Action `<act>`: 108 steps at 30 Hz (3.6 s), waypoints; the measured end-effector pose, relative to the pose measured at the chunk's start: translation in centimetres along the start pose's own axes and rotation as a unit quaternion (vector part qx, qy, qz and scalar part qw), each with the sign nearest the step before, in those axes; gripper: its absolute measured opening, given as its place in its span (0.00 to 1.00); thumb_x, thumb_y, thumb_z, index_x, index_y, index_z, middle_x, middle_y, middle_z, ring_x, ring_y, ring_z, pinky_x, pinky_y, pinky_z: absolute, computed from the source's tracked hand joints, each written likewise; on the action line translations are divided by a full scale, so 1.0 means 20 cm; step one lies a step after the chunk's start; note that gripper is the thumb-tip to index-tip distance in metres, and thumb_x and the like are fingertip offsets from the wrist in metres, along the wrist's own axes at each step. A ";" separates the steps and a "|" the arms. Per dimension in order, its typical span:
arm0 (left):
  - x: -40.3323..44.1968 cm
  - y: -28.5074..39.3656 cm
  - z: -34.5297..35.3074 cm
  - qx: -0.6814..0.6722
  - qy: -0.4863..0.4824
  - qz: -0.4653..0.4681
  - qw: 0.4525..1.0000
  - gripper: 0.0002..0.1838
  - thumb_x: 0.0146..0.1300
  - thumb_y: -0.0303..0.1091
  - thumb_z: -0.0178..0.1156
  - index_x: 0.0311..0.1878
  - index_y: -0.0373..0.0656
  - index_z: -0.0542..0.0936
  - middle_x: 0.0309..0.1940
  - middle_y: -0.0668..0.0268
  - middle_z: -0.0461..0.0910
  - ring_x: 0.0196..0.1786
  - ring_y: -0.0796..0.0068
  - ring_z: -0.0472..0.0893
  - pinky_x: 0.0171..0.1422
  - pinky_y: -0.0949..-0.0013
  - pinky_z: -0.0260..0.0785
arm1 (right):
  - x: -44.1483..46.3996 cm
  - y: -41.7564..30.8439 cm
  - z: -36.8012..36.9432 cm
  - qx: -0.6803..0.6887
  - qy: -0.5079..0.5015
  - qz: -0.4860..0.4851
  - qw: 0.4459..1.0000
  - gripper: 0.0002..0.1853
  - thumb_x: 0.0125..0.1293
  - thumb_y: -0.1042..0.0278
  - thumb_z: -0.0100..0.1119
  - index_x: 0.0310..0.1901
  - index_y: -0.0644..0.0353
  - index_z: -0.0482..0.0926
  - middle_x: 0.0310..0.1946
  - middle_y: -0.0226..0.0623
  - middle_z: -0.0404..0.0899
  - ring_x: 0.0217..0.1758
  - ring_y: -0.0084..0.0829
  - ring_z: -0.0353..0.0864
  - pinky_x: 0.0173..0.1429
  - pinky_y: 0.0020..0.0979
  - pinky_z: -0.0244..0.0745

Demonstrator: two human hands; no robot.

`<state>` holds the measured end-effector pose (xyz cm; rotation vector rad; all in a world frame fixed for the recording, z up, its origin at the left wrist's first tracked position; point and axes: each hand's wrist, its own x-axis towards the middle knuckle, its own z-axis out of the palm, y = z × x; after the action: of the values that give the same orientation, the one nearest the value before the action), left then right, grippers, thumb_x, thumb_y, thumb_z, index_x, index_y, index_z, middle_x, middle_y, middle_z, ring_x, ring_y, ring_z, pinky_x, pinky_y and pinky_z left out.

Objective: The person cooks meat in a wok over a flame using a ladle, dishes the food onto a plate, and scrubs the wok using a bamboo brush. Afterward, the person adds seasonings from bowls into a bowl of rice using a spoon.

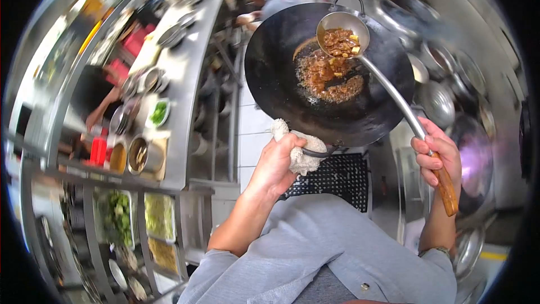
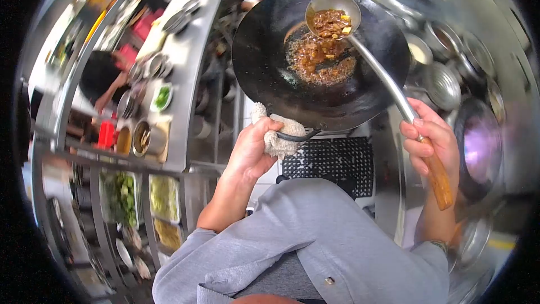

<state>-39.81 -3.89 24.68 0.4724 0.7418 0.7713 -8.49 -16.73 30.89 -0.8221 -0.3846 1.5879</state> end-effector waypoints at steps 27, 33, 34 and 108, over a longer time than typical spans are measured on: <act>-0.21 0.13 -1.06 -0.245 0.336 0.155 0.896 0.16 0.65 0.28 0.57 0.54 0.32 0.77 0.47 0.55 0.84 0.47 0.59 0.86 0.51 0.55 0.80 | 2.28 1.27 1.54 -0.238 -0.345 0.321 0.850 0.16 0.71 0.75 0.53 0.59 0.59 0.67 0.34 0.32 0.73 0.22 0.14 0.70 0.17 0.21 0.67; -0.17 0.14 -1.02 -0.250 0.346 0.138 0.894 0.15 0.65 0.27 0.56 0.54 0.35 0.76 0.45 0.56 0.83 0.44 0.63 0.85 0.47 0.59 0.80 | 2.48 1.44 1.58 -0.391 -0.391 0.269 0.789 0.25 0.69 0.75 0.54 0.67 0.61 0.63 0.32 0.29 0.72 0.21 0.15 0.69 0.19 0.21 0.67; -0.16 0.14 -1.02 -0.253 0.346 0.138 0.893 0.15 0.65 0.27 0.56 0.54 0.35 0.76 0.44 0.56 0.83 0.44 0.63 0.85 0.46 0.59 0.79 | 2.51 1.46 1.57 -0.404 -0.399 0.263 0.780 0.27 0.69 0.75 0.54 0.68 0.62 0.62 0.32 0.29 0.72 0.21 0.15 0.69 0.19 0.21 0.67; -0.04 0.30 -1.03 0.051 0.347 0.250 0.903 0.24 0.58 0.22 0.55 0.60 0.37 0.70 0.51 0.62 0.77 0.52 0.71 0.78 0.59 0.67 0.71 | 1.23 0.94 0.87 -0.339 -0.089 0.308 0.884 0.26 0.69 0.77 0.50 0.68 0.56 0.61 0.28 0.30 0.70 0.19 0.17 0.68 0.15 0.23 0.67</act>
<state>-58.23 1.74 15.30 0.4891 1.3569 1.4250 -34.13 6.75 23.40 -1.4362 -0.9131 2.1666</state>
